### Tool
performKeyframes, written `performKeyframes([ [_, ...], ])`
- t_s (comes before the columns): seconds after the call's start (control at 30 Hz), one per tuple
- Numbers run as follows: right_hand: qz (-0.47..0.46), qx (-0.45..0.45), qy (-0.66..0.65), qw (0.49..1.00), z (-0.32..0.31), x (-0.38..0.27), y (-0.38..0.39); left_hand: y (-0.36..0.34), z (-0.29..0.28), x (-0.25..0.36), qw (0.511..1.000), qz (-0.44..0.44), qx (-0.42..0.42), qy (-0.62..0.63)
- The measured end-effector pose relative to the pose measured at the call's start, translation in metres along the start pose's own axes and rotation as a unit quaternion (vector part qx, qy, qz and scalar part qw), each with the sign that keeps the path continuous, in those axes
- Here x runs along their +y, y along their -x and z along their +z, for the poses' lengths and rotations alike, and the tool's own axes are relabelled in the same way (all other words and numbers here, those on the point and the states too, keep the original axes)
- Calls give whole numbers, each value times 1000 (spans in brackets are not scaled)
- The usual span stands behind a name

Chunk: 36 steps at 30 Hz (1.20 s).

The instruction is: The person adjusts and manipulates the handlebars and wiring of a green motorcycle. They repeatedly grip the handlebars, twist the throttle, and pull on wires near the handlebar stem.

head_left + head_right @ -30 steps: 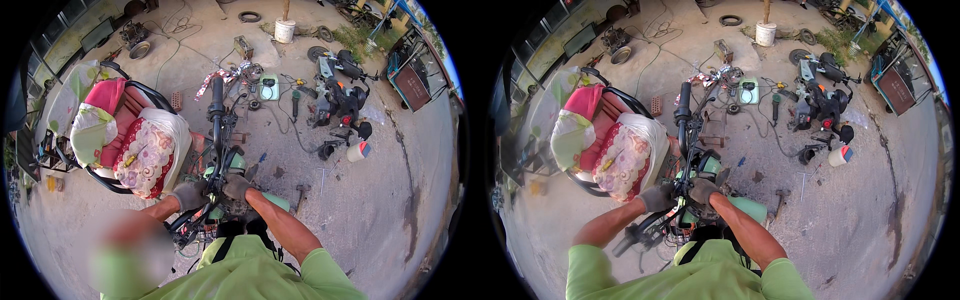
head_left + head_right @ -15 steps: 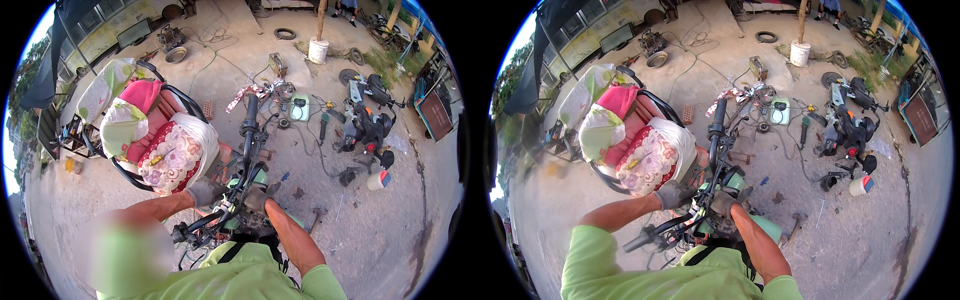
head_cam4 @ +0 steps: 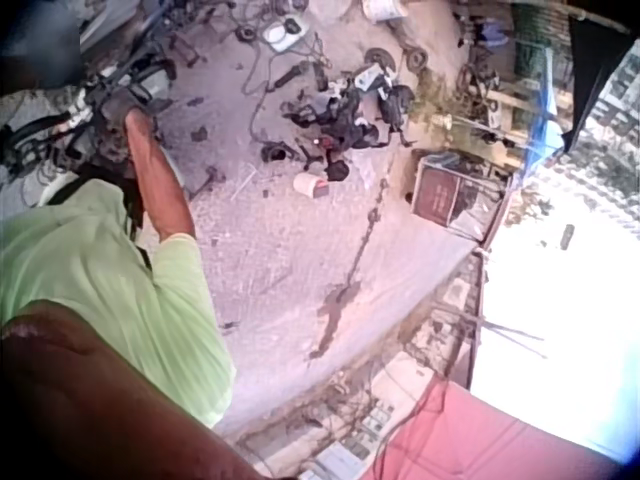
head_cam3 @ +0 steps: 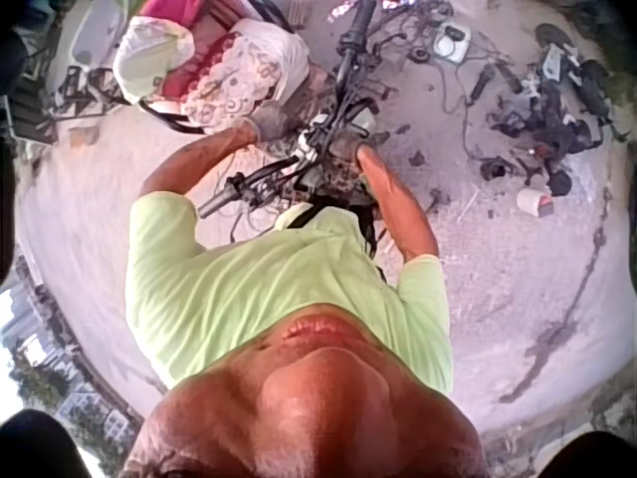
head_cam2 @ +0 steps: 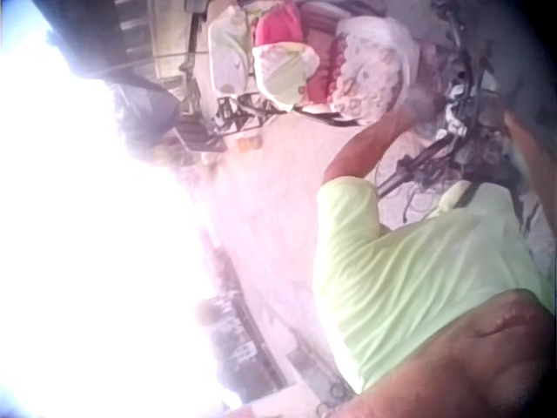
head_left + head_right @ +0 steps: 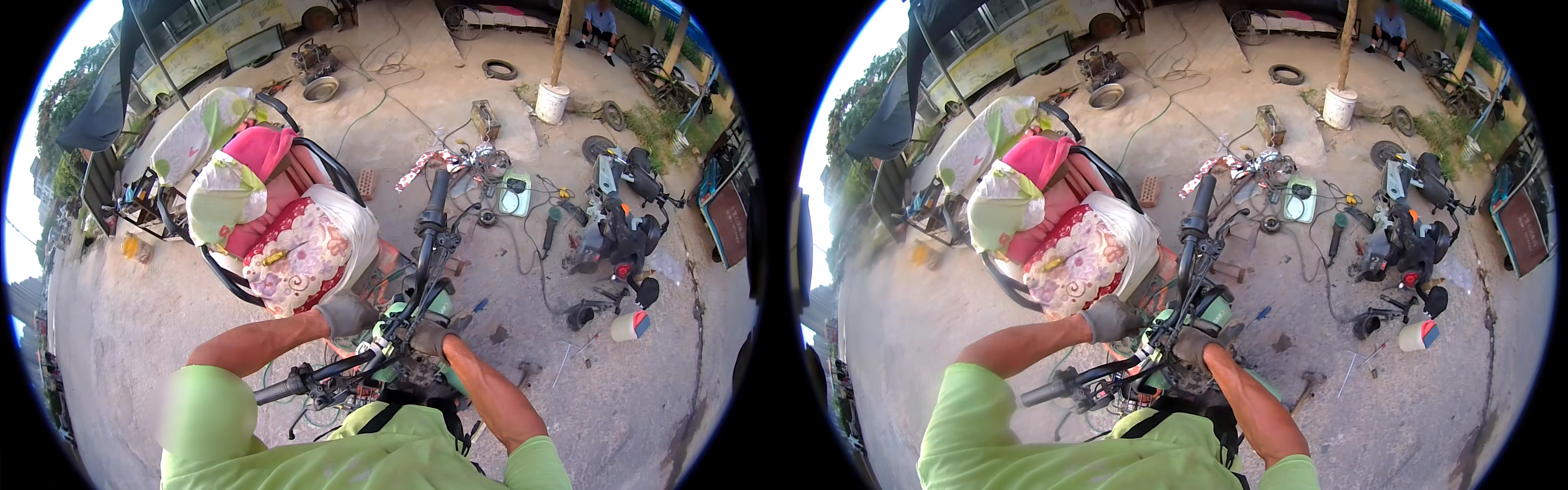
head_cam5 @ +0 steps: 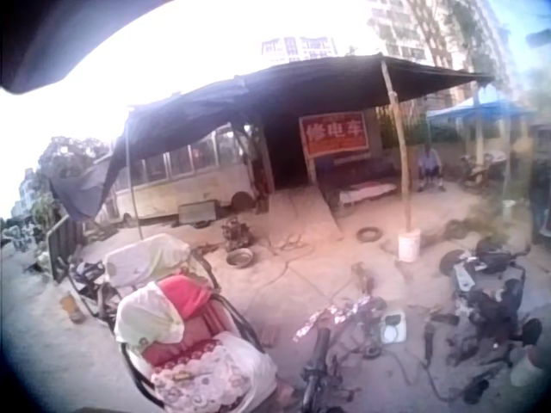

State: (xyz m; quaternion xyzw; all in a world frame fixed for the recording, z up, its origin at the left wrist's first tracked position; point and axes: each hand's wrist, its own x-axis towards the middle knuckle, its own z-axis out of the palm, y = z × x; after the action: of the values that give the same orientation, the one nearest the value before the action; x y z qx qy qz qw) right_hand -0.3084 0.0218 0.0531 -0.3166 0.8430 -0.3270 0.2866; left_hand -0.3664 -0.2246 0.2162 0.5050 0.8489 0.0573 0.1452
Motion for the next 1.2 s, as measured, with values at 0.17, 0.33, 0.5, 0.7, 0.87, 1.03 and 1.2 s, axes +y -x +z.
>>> performKeyframes([
  [0.17, -39, 85, -50, 994, -9, -21, 11, -28, -11, -32, 992, 111, 45, -36],
  [0.33, 3, 46, -44, 998, -22, -38, 17, -64, -6, -64, 981, 173, 22, -88],
  [0.5, 21, 46, -112, 992, -32, -35, 23, -85, -17, -66, 971, 222, 52, -67],
  [0.7, -11, 45, 23, 999, -11, -3, 15, -61, -6, -18, 980, 169, 100, -35],
  [0.87, -161, 120, 249, 947, 29, 41, -2, -54, 1, 1, 978, 173, 116, -18],
  [1.03, -62, 94, 133, 985, -12, -18, 25, -37, -23, 0, 994, 67, 85, -19],
  [1.2, -64, 97, 218, 969, -2, -5, 30, -29, -13, 10, 987, -62, 7, 148],
])
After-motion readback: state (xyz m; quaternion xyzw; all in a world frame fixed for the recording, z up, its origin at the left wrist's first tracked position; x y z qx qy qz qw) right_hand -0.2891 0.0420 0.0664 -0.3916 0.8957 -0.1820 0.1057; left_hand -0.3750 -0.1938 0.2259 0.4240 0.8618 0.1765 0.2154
